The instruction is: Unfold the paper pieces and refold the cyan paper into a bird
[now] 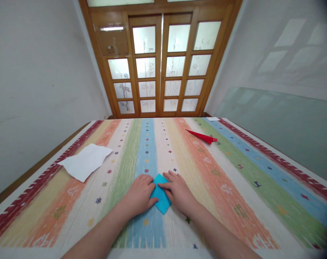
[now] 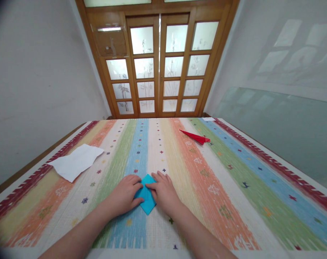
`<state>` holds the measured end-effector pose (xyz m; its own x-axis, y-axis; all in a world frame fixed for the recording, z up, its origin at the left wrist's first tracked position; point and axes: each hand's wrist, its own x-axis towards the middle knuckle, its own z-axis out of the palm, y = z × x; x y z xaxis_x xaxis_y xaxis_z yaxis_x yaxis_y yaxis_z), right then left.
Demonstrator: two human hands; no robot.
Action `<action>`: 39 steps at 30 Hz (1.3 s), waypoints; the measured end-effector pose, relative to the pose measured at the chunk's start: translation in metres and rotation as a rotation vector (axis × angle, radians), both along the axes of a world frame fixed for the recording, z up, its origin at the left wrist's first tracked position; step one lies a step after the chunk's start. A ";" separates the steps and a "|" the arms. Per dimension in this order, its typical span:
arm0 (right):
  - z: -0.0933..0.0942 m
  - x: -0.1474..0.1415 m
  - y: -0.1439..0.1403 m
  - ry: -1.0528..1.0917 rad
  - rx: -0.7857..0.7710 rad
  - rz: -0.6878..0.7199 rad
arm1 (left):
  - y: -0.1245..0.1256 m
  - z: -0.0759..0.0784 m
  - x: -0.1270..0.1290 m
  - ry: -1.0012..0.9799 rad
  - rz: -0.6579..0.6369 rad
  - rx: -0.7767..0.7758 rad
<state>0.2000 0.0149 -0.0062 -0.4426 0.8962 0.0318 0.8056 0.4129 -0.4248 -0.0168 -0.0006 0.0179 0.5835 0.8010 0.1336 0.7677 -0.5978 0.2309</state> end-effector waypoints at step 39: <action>-0.003 -0.006 0.006 0.076 0.131 0.011 | 0.013 -0.011 -0.002 -0.060 -0.178 0.011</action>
<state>0.1941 0.0212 -0.0097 -0.4440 0.8774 0.1818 0.7681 0.4772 -0.4269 -0.0183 0.0125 0.0065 0.7069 0.6838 0.1809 0.6342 -0.7260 0.2660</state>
